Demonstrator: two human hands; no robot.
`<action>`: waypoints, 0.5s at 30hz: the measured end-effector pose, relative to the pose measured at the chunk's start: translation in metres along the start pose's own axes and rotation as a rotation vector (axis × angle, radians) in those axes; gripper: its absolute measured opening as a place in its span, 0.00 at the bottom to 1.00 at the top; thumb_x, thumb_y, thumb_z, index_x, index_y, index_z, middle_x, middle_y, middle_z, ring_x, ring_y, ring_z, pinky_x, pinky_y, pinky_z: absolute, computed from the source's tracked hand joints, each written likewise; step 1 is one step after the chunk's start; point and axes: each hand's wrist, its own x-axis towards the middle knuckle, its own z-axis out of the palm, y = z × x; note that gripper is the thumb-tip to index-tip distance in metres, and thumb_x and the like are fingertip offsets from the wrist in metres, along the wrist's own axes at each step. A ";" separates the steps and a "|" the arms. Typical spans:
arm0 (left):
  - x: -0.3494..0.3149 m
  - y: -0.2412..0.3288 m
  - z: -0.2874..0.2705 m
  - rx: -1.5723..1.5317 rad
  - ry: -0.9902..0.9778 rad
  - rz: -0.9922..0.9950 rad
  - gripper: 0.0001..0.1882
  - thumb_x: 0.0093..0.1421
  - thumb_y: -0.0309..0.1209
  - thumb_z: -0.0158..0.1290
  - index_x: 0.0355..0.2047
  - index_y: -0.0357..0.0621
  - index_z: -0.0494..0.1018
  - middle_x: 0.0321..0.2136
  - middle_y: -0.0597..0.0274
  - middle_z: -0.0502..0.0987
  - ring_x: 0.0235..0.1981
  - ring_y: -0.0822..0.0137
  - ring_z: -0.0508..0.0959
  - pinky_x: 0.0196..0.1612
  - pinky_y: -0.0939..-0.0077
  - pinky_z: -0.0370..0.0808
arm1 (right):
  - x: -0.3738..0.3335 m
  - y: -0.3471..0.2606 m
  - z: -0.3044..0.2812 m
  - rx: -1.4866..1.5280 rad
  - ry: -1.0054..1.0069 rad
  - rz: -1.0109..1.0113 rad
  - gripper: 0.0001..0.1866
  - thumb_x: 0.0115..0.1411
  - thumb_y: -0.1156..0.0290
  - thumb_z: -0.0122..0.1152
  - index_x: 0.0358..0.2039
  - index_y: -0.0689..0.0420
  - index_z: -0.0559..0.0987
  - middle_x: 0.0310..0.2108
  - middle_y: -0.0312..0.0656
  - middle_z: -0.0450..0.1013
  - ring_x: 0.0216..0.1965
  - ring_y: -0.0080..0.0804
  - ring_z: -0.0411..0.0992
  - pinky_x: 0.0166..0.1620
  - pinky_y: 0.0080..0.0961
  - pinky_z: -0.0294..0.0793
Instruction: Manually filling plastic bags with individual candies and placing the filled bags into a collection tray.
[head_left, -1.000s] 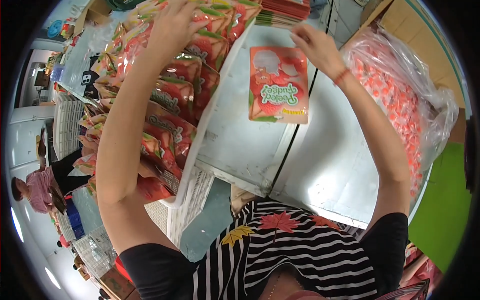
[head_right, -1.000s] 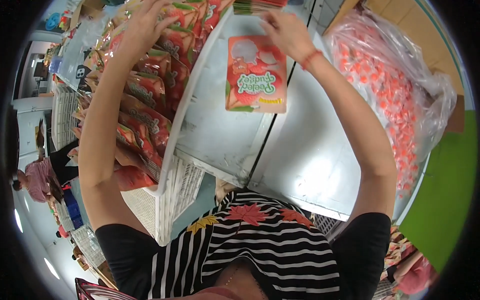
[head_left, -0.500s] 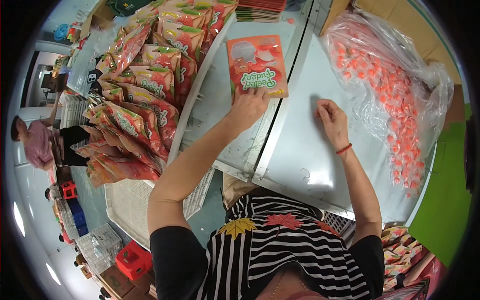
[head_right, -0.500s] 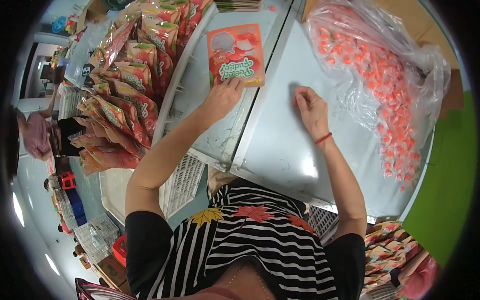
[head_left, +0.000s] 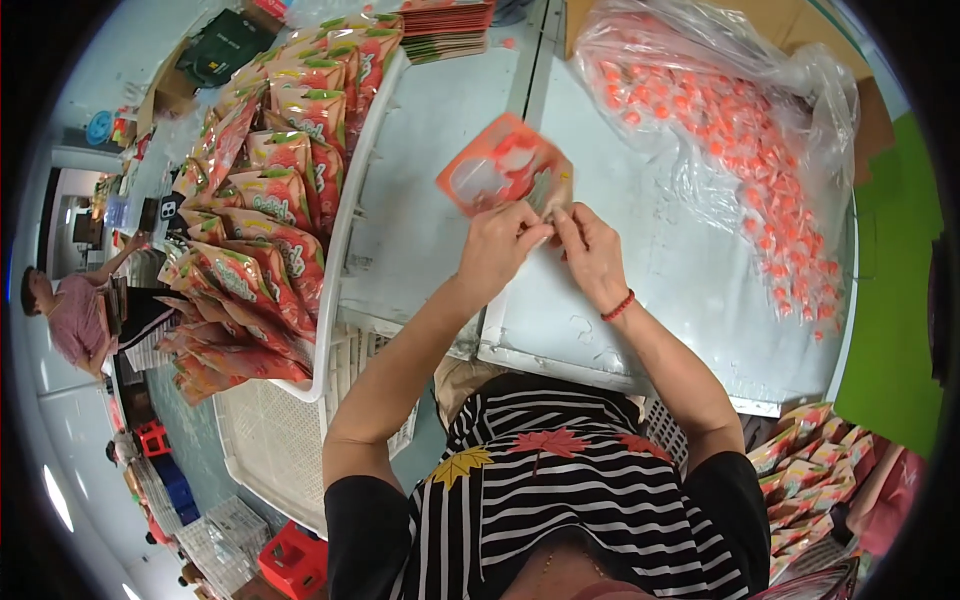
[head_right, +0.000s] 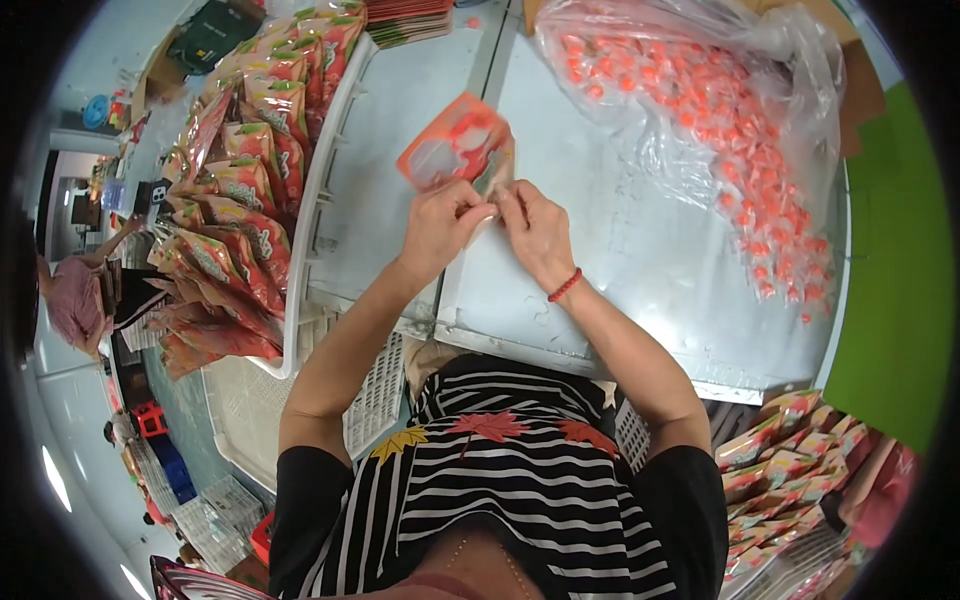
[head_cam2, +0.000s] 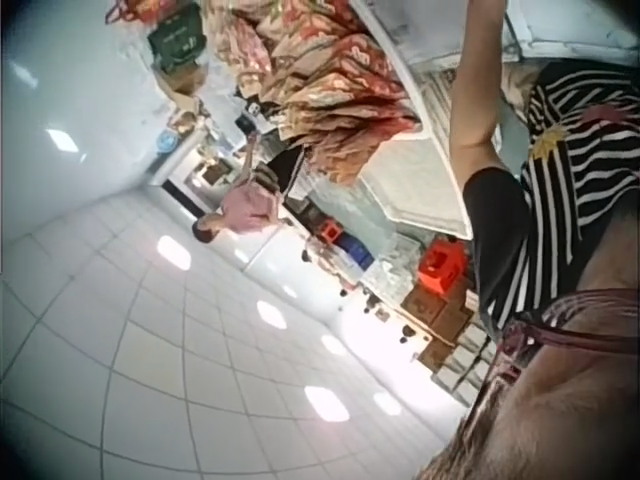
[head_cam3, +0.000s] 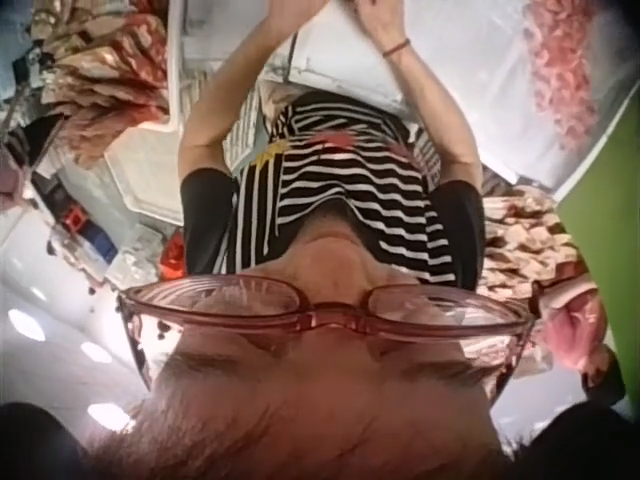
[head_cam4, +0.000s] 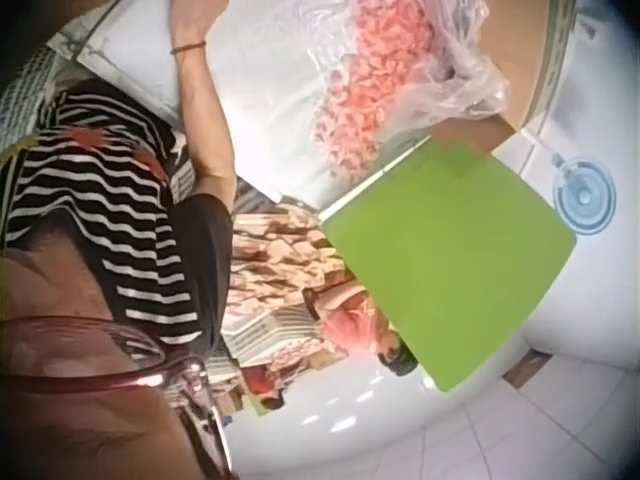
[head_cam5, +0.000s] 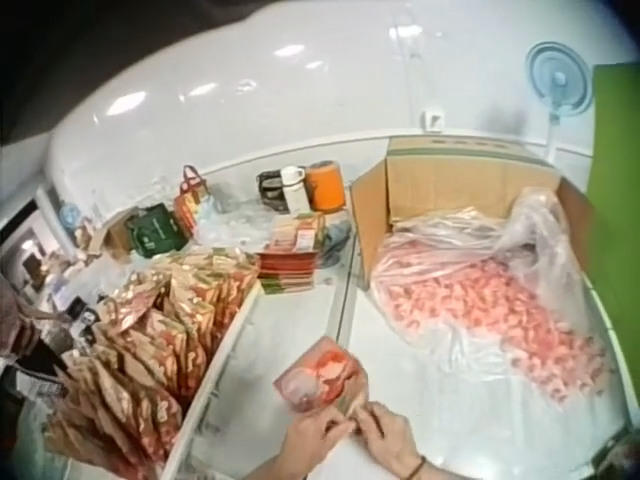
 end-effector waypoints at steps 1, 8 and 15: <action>-0.001 0.002 0.001 -0.060 -0.022 -0.077 0.05 0.52 0.25 0.57 0.25 0.38 0.72 0.19 0.53 0.74 0.18 0.57 0.74 0.23 0.70 0.70 | -0.001 0.006 -0.006 -0.050 0.007 0.003 0.14 0.63 0.65 0.51 0.32 0.65 0.75 0.19 0.41 0.73 0.22 0.24 0.73 0.29 0.22 0.71; -0.004 0.000 0.005 0.298 0.120 0.037 0.07 0.52 0.26 0.56 0.30 0.41 0.69 0.18 0.55 0.74 0.19 0.57 0.77 0.22 0.63 0.72 | -0.007 0.013 -0.022 -0.232 0.018 0.051 0.10 0.63 0.68 0.51 0.32 0.63 0.73 0.20 0.38 0.72 0.20 0.22 0.70 0.24 0.21 0.69; -0.006 0.022 0.052 0.476 0.095 0.183 0.15 0.51 0.23 0.50 0.41 0.42 0.70 0.25 0.54 0.75 0.22 0.58 0.79 0.22 0.66 0.76 | -0.019 0.027 -0.014 -0.661 0.142 -0.436 0.13 0.52 0.74 0.57 0.40 0.59 0.70 0.29 0.50 0.74 0.24 0.47 0.73 0.24 0.37 0.71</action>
